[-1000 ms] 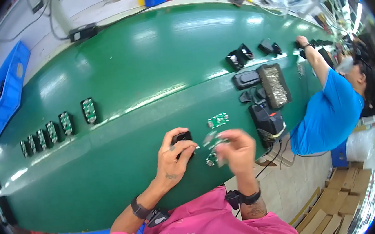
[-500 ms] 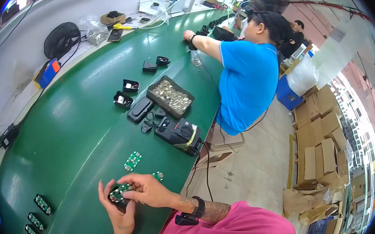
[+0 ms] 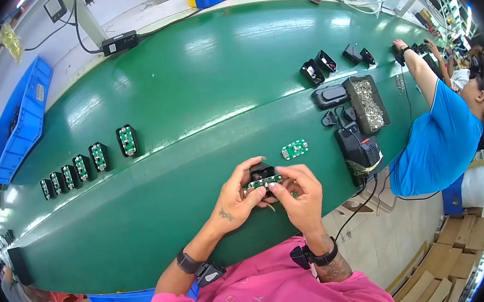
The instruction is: The person picks up circuit boards from a bin, fits them into plastic housings by hand, and places the assembled units onto the conveyor belt. After clearing the belt, the person gathers a pile of circuit boards and continues the assembly process.
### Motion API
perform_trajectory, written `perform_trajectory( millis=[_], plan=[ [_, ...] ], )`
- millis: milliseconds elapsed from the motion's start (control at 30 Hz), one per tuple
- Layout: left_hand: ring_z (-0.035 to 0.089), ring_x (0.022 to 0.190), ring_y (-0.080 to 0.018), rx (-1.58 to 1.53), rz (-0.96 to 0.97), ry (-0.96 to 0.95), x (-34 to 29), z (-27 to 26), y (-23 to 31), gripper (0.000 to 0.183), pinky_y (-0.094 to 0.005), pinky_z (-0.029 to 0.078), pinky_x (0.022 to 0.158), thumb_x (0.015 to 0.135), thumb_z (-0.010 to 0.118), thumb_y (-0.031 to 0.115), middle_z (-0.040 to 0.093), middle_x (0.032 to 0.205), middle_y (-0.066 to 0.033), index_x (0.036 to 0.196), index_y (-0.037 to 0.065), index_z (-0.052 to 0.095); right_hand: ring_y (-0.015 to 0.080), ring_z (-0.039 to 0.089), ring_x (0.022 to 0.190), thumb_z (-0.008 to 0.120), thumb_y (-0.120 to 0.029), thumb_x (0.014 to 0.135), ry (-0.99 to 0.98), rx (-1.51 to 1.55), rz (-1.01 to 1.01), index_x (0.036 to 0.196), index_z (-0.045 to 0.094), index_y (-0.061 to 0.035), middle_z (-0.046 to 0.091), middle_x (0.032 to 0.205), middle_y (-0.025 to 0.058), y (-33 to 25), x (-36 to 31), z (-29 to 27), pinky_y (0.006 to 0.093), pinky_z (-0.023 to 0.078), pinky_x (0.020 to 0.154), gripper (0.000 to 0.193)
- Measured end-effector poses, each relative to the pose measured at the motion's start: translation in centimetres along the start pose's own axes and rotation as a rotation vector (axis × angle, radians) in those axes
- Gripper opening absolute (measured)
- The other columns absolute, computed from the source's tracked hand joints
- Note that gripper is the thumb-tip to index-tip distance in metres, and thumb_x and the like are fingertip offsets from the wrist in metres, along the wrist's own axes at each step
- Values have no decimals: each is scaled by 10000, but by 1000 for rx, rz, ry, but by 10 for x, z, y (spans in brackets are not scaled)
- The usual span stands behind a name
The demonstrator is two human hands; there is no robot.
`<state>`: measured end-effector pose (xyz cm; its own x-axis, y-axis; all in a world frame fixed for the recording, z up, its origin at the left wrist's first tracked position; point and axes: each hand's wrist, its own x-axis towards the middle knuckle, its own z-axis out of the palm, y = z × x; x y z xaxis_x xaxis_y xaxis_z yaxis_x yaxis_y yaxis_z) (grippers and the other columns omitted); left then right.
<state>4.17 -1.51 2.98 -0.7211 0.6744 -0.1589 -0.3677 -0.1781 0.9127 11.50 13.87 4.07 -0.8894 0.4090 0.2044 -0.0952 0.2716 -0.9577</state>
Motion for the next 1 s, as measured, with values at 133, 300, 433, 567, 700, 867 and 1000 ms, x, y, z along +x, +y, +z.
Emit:
perform_trajectory(
  millis=[133, 300, 433, 567, 700, 867, 1000],
  plan=[
    [702, 827, -204, 14, -46, -13, 0, -1, -1, 578, -292, 612, 702, 963, 535, -13, 564, 1226, -168, 1484, 43, 292, 83, 607, 680, 715, 5, 865, 59, -166, -178, 1060, 725, 0, 659, 889, 89, -1, -5, -4, 229, 464, 547, 196],
    [692, 809, -175, 95, -16, -28, 1, -1, -2, 553, -277, 603, 675, 964, 540, -14, 587, 1159, -150, 1471, 40, 327, 69, 586, 590, 677, 43, 889, -116, -5, -5, 1048, 726, 41, 673, 875, 80, -10, -3, 1, 196, 445, 486, 166],
    [678, 797, -143, 133, -3, -54, 2, 0, -2, 535, -265, 596, 670, 969, 568, 14, 610, 1121, -136, 1459, 42, 356, 71, 596, 599, 657, 28, 913, -129, 128, 115, 1054, 718, 44, 662, 874, 76, -12, -2, 3, 197, 451, 494, 155],
    [670, 787, -131, 132, -1, -48, 2, 0, -2, 539, -259, 590, 666, 970, 585, 34, 616, 1133, -138, 1459, 42, 359, 74, 594, 591, 639, 12, 932, -140, 134, 118, 1044, 709, 52, 652, 877, 77, -10, -1, 3, 196, 453, 502, 137],
    [670, 783, -123, 148, 13, -12, 2, 1, -4, 536, -260, 581, 655, 970, 580, 31, 629, 1116, -130, 1459, 37, 362, 73, 582, 595, 629, -1, 944, -136, 143, 120, 1028, 707, 53, 650, 878, 78, -6, -3, 6, 198, 449, 511, 127],
    [695, 800, -139, 165, 65, 35, 2, 5, -5, 529, -279, 597, 664, 953, 568, -6, 631, 1110, -126, 1445, 57, 383, 67, 564, 653, 609, -36, 969, -94, 108, 75, 983, 684, 46, 637, 853, 64, -3, -9, 10, 200, 446, 561, 112],
    [688, 803, -128, 116, 61, 98, 3, 6, -4, 624, -254, 590, 664, 934, 565, -64, 622, 1138, -137, 1505, 56, 344, 79, 562, 643, 619, -36, 956, -25, -92, 53, 940, 662, 44, 621, 797, 60, -5, -7, 4, 225, 430, 548, 92]
  ],
)
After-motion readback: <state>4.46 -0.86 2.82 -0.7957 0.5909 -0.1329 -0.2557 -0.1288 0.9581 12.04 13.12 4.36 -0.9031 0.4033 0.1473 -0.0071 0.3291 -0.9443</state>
